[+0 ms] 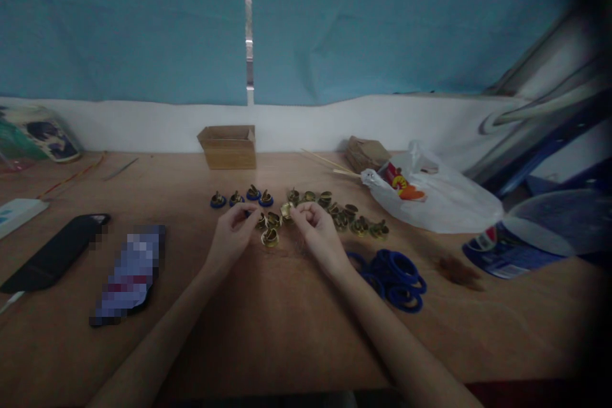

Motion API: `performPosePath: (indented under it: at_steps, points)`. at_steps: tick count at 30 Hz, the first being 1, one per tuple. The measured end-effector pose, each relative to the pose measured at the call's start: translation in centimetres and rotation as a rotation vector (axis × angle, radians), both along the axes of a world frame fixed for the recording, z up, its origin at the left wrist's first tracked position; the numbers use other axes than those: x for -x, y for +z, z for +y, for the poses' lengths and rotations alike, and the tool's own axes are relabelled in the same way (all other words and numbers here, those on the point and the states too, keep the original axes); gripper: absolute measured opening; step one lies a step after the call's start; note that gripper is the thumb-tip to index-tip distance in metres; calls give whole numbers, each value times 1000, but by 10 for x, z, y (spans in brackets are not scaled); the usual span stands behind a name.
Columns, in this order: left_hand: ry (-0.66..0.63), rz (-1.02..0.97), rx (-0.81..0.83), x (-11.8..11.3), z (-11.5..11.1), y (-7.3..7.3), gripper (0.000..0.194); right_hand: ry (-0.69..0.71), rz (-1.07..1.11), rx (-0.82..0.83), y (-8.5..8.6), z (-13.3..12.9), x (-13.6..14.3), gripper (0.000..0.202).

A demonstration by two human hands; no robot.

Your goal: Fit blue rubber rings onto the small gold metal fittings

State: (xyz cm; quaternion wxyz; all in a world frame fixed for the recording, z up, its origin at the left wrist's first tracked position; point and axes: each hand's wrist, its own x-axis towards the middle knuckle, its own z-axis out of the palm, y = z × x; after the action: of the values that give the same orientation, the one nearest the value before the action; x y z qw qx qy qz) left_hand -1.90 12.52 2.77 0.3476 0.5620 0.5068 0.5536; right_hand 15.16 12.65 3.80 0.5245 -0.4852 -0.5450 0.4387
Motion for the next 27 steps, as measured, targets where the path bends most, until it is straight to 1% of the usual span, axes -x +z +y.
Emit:
performPosePath:
  at_steps: [2, 4, 6, 9, 12, 14, 17, 22, 27]
  points:
    - [-14, 141, -67, -4, -4, -1, 18, -3, -76, -98, 0, -3, 4, 21]
    - [8, 288, -129, -7, -7, -4, 19, 16, -184, -189, 0, -7, 6, 16]
    - [10, 360, -149, -8, -9, -7, 21, 65, -316, -245, 1, -11, 8, 11]
    - [-43, 304, -94, -8, -9, -9, 26, 157, -469, -295, 2, -17, 10, 8]
    - [-115, 232, -34, -8, -9, -6, 29, 234, -526, -321, 3, -21, 11, 10]
    - [-143, 210, -29, -8, -9, -3, 28, 269, -535, -310, 4, -22, 11, 10]
    - [-145, 198, -36, -8, -11, 0, 26, 279, -508, -277, 8, -22, 10, 8]
    - [-128, 152, -53, -8, -12, 1, 21, 294, -397, -209, 15, -18, 7, 9]
    - [-112, 163, -78, -8, -13, 1, 18, 310, -446, -240, 13, -15, 4, 17]
